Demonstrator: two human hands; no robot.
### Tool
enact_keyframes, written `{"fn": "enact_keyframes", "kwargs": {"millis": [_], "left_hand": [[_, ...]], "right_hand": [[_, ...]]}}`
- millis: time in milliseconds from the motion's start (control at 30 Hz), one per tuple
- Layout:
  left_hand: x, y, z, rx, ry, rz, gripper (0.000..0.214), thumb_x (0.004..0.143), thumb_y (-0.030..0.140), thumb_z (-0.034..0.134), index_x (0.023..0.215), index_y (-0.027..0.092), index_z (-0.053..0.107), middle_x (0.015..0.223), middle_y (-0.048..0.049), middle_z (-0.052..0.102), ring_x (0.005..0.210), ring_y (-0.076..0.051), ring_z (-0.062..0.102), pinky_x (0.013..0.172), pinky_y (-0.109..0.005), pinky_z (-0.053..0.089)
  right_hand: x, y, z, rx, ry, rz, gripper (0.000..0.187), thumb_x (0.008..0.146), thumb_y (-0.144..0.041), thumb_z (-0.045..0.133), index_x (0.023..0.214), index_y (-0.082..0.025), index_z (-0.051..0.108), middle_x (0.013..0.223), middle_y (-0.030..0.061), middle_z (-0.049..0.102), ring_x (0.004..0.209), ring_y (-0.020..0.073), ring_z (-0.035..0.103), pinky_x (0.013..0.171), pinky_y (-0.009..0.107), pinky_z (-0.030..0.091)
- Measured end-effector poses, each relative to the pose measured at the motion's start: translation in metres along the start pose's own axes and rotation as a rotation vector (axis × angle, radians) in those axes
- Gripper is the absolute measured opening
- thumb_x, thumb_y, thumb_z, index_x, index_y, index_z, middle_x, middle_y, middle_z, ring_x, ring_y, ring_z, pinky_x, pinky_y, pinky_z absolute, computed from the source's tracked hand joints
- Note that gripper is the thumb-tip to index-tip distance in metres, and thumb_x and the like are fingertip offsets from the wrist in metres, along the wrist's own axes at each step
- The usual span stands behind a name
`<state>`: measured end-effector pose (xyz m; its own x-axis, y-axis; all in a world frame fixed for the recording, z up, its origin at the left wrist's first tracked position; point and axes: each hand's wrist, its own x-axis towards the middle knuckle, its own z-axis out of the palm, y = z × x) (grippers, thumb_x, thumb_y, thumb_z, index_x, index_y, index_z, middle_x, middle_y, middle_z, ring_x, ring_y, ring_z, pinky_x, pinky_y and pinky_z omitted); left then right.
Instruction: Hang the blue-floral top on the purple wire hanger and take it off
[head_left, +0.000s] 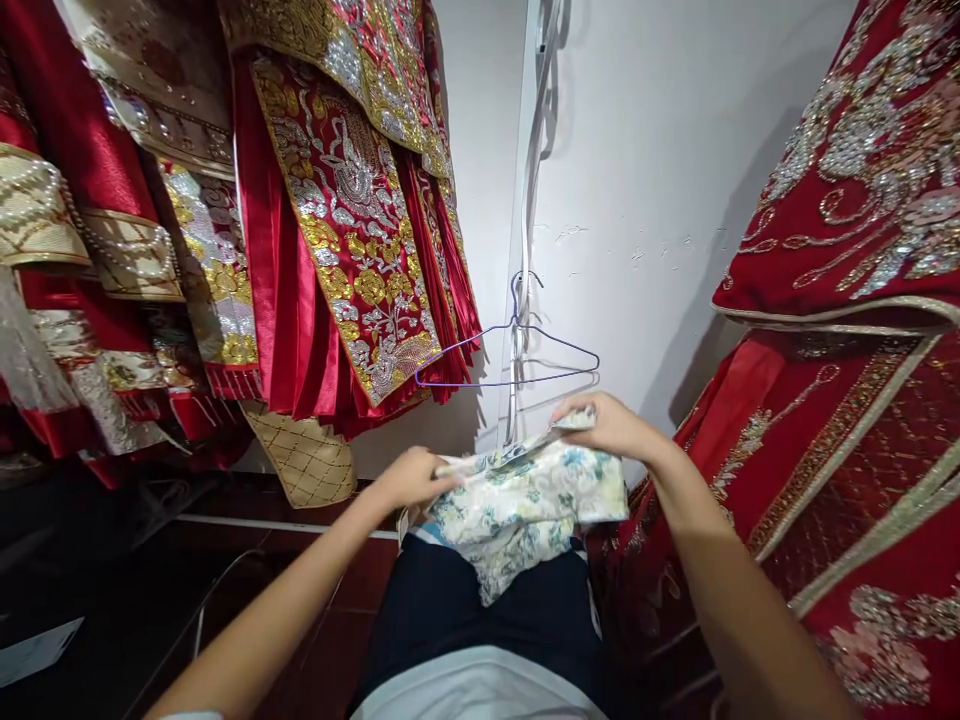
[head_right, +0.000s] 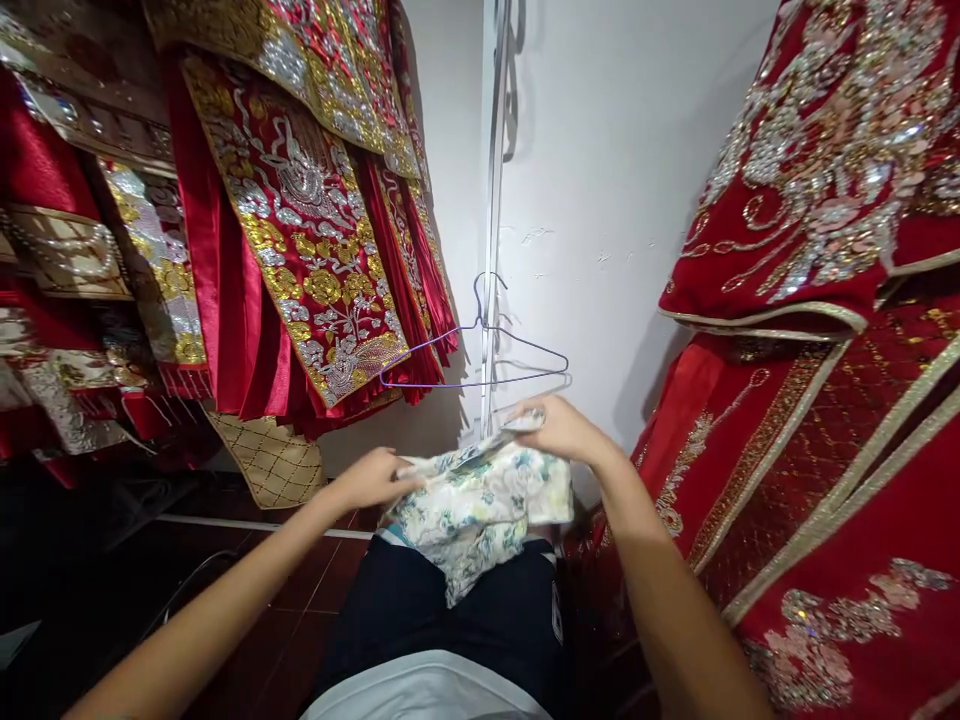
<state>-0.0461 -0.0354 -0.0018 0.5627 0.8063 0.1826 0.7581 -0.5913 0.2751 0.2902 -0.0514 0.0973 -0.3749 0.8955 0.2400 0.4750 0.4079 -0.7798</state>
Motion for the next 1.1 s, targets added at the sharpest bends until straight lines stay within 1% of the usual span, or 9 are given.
{"fn": "enact_keyframes", "kwargs": {"millis": [67, 133, 200, 300, 500, 633, 833, 967, 1100], "left_hand": [[-0.002, -0.016, -0.030, 0.202, 0.028, -0.117, 0.043, 0.092, 0.053, 0.051, 0.085, 0.017, 0.074, 0.083, -0.0128, 0.074, 0.082, -0.030, 0.067, 0.077, -0.034, 0.045], [0.000, -0.023, -0.057, 0.276, 0.061, -0.214, 0.040, 0.093, 0.049, 0.047, 0.092, 0.018, 0.073, 0.099, -0.0149, 0.075, 0.090, -0.031, 0.068, 0.074, -0.033, 0.045], [0.003, -0.023, -0.075, 0.252, 0.098, -0.298, 0.039, 0.094, 0.046, 0.043, 0.091, 0.019, 0.071, 0.108, -0.0143, 0.073, 0.096, -0.031, 0.068, 0.072, -0.032, 0.045], [0.007, -0.019, -0.086, 0.122, 0.170, -0.348, 0.038, 0.094, 0.041, 0.038, 0.086, 0.019, 0.068, 0.107, -0.0113, 0.072, 0.094, -0.028, 0.068, 0.071, -0.030, 0.044], [0.013, -0.006, -0.079, -0.119, 0.331, -0.233, 0.035, 0.089, 0.042, 0.040, 0.073, 0.018, 0.059, 0.075, -0.0058, 0.067, 0.072, -0.022, 0.060, 0.066, -0.029, 0.041], [0.031, 0.005, -0.076, -0.119, 0.416, -0.197, 0.030, 0.089, 0.038, 0.041, 0.074, 0.018, 0.058, 0.076, -0.0056, 0.066, 0.073, -0.021, 0.058, 0.068, -0.030, 0.041], [0.058, 0.000, -0.076, -0.091, 0.283, -0.294, 0.032, 0.078, 0.027, 0.056, 0.049, 0.021, 0.044, 0.049, -0.0026, 0.051, 0.049, -0.018, 0.048, 0.054, -0.029, 0.033], [0.063, 0.009, -0.078, -0.081, 0.360, -0.190, 0.018, 0.082, 0.026, 0.053, 0.066, 0.019, 0.053, 0.067, -0.0033, 0.061, 0.065, -0.019, 0.055, 0.063, -0.029, 0.038], [0.080, 0.028, -0.086, -0.231, 0.598, -0.017, 0.010, 0.079, 0.024, 0.056, 0.087, 0.019, 0.059, 0.081, -0.0018, 0.065, 0.074, -0.018, 0.058, 0.071, -0.027, 0.043]], "right_hand": [[0.031, 0.019, 0.000, -0.032, 0.189, -0.044, 0.031, 0.064, -0.025, 0.075, 0.094, -0.017, 0.077, 0.101, 0.0088, 0.075, 0.088, 0.0252, 0.068, 0.078, 0.035, 0.053], [0.065, 0.036, 0.009, -0.005, 0.345, -0.135, 0.042, 0.068, -0.027, 0.071, 0.109, -0.018, 0.075, 0.120, 0.0109, 0.071, 0.115, 0.0284, 0.064, 0.100, 0.039, 0.047], [0.094, 0.050, 0.021, 0.022, 0.393, -0.147, 0.044, 0.075, -0.034, 0.066, 0.116, -0.018, 0.072, 0.131, 0.0114, 0.067, 0.129, 0.0275, 0.056, 0.111, 0.039, 0.039], [0.116, 0.065, 0.033, 0.036, 0.366, -0.090, 0.040, 0.079, -0.044, 0.063, 0.105, -0.017, 0.074, 0.119, 0.0121, 0.072, 0.118, 0.0296, 0.062, 0.106, 0.043, 0.042], [0.089, 0.079, 0.024, 0.010, 0.376, -0.054, 0.044, 0.079, -0.060, 0.061, 0.068, -0.018, 0.067, 0.069, 0.0037, 0.067, 0.077, 0.0243, 0.062, 0.075, 0.035, 0.049], [0.062, 0.068, 0.010, -0.010, 0.366, -0.058, 0.047, 0.076, -0.063, 0.065, 0.067, -0.017, 0.065, 0.067, 0.0029, 0.065, 0.072, 0.0221, 0.058, 0.067, 0.031, 0.044], [0.043, 0.055, 0.005, -0.041, 0.390, -0.032, 0.045, 0.078, -0.061, 0.063, 0.070, -0.017, 0.067, 0.076, 0.0062, 0.069, 0.077, 0.0246, 0.061, 0.071, 0.032, 0.044], [0.040, 0.050, 0.012, -0.048, 0.347, 0.010, 0.045, 0.077, -0.061, 0.064, 0.069, -0.017, 0.067, 0.072, 0.0059, 0.067, 0.074, 0.0244, 0.060, 0.067, 0.032, 0.043], [0.038, 0.041, 0.016, 0.011, 0.279, -0.014, 0.047, 0.080, -0.062, 0.064, 0.071, -0.016, 0.068, 0.072, 0.0059, 0.068, 0.073, 0.0227, 0.060, 0.068, 0.032, 0.044]]}}
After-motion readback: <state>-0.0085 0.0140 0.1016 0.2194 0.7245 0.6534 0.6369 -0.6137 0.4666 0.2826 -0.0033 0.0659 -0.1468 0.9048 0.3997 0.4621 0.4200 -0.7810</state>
